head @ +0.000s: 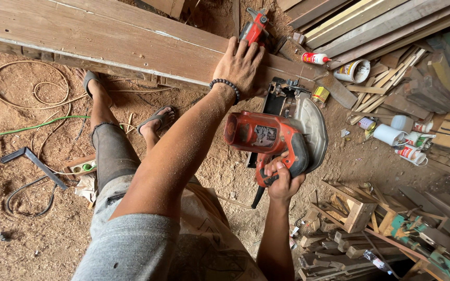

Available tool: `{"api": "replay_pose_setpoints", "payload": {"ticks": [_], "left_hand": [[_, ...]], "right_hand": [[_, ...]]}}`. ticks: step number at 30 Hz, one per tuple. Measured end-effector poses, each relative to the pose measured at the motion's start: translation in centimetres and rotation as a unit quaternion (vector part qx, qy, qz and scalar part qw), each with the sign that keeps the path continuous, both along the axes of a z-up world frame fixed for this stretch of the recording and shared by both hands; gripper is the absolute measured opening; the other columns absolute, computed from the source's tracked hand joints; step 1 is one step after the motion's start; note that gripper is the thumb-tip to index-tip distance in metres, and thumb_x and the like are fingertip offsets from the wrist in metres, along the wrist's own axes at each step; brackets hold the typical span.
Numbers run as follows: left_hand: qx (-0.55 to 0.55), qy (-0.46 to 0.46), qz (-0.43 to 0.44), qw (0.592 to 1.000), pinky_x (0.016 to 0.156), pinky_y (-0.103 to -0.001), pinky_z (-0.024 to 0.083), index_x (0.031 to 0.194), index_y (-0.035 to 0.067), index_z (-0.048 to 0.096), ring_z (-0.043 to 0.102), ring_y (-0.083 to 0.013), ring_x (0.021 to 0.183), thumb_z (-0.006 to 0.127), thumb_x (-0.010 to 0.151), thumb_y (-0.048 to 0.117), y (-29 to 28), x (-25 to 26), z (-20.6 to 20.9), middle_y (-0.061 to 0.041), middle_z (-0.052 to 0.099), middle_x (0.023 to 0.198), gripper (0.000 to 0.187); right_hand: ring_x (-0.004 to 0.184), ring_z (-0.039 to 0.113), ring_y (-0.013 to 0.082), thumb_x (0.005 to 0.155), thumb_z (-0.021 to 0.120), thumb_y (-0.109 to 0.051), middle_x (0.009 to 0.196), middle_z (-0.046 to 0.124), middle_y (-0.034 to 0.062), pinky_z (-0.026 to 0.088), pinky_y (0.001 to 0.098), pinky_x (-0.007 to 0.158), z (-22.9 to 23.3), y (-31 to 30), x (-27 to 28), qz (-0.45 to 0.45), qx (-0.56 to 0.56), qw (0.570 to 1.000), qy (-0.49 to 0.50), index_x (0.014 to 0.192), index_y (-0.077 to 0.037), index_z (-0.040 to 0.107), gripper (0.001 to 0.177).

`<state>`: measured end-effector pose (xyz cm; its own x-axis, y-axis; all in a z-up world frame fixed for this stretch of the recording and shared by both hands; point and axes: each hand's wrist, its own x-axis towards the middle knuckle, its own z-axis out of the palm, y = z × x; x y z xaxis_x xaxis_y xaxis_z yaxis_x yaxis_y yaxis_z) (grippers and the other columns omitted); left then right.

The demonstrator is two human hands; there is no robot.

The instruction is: The person measures a piece of wood with a square, marks it, and then cuts through the wood using a circular saw.

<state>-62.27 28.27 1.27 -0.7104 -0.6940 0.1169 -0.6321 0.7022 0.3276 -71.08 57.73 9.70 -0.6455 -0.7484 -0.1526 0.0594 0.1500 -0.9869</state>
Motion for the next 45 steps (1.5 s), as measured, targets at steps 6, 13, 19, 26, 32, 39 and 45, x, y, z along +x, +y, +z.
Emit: {"api": "replay_pose_setpoints", "payload": {"ticks": [6,13,19,26,32,39,45], "left_hand": [[-0.002,0.012,0.001,1.0,0.112,-0.057,0.026,0.148,0.004,0.047,0.048,-0.0365,0.119,0.054,0.071,0.099,0.1,-0.2,-0.7,-0.015,0.055,0.133,0.123],[0.0,0.0,0.002,1.0,0.113,-0.057,0.026,0.148,0.005,0.047,0.048,-0.0369,0.12,0.053,0.074,0.097,0.0,-0.2,-0.3,-0.015,0.055,0.134,0.118],[-0.008,0.016,0.008,1.0,0.109,-0.055,0.029,0.144,0.004,0.051,0.049,-0.0347,0.111,0.056,0.071,0.097,0.0,-0.2,-0.4,-0.014,0.056,0.127,0.118],[-0.008,0.018,0.007,1.0,0.109,-0.055,0.03,0.145,0.006,0.051,0.048,-0.0336,0.111,0.055,0.072,0.098,0.0,-0.3,-0.5,-0.012,0.055,0.127,0.118],[-0.009,0.037,0.009,0.999,0.109,-0.055,0.03,0.143,0.005,0.053,0.049,-0.0336,0.11,0.058,0.07,0.097,0.1,-0.3,-0.6,-0.012,0.056,0.127,0.117],[-0.011,0.048,0.014,0.999,0.11,-0.055,0.03,0.143,0.006,0.054,0.05,-0.0335,0.111,0.06,0.068,0.096,0.3,-0.6,-1.2,-0.012,0.056,0.129,0.117],[-0.02,0.058,0.02,0.998,0.109,-0.055,0.031,0.141,0.006,0.056,0.051,-0.0335,0.109,0.06,0.068,0.096,0.2,-0.4,-0.9,-0.013,0.058,0.126,0.116]], "right_hand": [[0.054,0.046,0.0149,0.091,0.05,-0.006,0.07,0.046,0.0043,0.043,0.0307,0.05,0.0,0.3,-0.4,-0.014,0.03,0.999,-0.02,0.119,0.002,0.052,0.028],[0.053,0.045,0.0149,0.089,0.052,-0.007,0.068,0.044,0.0039,0.043,0.0309,0.049,0.5,-0.4,0.1,-0.022,0.035,0.999,-0.011,0.116,0.002,0.05,0.029],[0.052,0.047,0.0155,0.089,0.053,-0.005,0.069,0.046,0.0051,0.042,0.0311,0.048,0.5,-0.4,0.1,-0.032,0.031,0.999,-0.007,0.116,0.004,0.052,0.029],[0.052,0.044,0.0168,0.088,0.054,-0.004,0.067,0.046,0.0067,0.044,0.0323,0.048,0.5,-0.7,0.2,-0.045,0.014,0.999,-0.024,0.114,0.003,0.054,0.027],[0.054,0.046,0.0149,0.091,0.052,-0.007,0.071,0.047,0.0038,0.043,0.0313,0.05,-0.3,0.4,-0.7,-0.017,0.024,0.999,-0.042,0.119,-0.001,0.052,0.029],[0.053,0.045,0.0157,0.088,0.053,-0.005,0.068,0.045,0.0049,0.042,0.0316,0.049,0.3,-0.4,-0.1,-0.041,0.024,0.998,-0.046,0.115,0.0,0.053,0.028],[0.052,0.044,0.0169,0.086,0.054,-0.004,0.067,0.044,0.006,0.041,0.0321,0.047,0.9,-1.2,0.6,-0.064,0.027,0.997,-0.033,0.114,0.003,0.053,0.029]]}}
